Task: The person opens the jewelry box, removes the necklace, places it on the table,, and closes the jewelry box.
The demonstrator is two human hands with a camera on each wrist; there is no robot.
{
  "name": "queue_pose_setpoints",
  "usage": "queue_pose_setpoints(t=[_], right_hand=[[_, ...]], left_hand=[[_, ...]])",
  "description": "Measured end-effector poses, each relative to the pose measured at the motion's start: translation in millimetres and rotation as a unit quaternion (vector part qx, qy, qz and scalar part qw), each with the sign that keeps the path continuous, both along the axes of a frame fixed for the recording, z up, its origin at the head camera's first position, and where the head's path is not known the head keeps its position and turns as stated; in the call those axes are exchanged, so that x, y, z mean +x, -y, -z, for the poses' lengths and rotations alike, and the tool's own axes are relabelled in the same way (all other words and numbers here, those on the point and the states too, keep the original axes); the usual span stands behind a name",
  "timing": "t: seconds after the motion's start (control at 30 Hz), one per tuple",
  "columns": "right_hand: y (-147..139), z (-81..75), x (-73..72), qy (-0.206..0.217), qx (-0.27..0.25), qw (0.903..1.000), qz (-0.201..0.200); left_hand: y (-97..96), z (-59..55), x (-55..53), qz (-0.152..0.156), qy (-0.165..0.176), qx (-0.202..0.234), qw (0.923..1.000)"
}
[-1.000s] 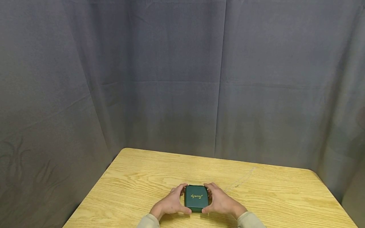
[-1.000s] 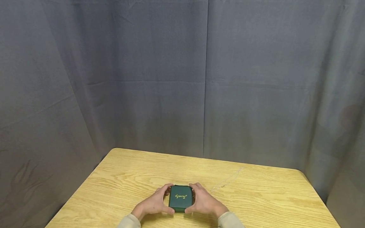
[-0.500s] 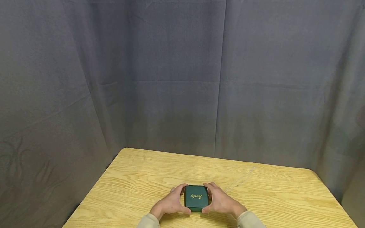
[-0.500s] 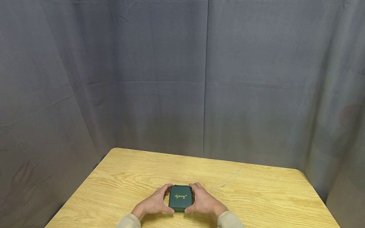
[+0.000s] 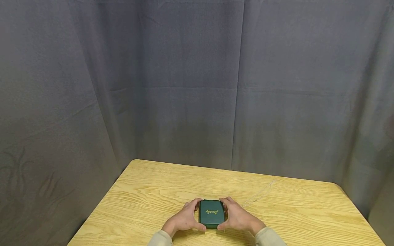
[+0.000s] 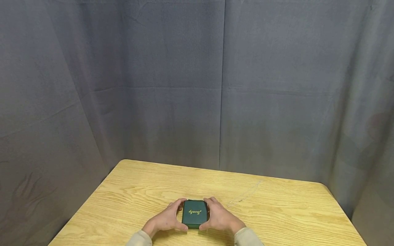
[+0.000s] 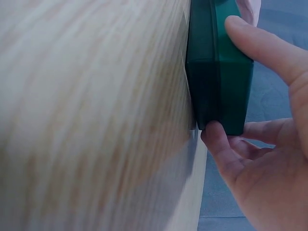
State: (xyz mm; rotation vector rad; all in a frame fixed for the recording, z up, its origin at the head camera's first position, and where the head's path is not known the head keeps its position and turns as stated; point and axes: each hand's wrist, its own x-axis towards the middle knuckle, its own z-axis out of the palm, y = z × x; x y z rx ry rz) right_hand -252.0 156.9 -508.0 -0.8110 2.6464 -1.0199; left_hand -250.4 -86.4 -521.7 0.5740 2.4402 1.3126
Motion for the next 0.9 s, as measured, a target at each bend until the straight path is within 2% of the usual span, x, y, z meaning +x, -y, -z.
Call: queue_pose_setpoints(t=[0.9], right_hand=[[1.6,-0.9,-0.5,-0.003,0.013,0.9999,0.002]], left_hand=[[-0.5,-1.4,-1.3,0.008,-0.007,-0.015,0.9998]])
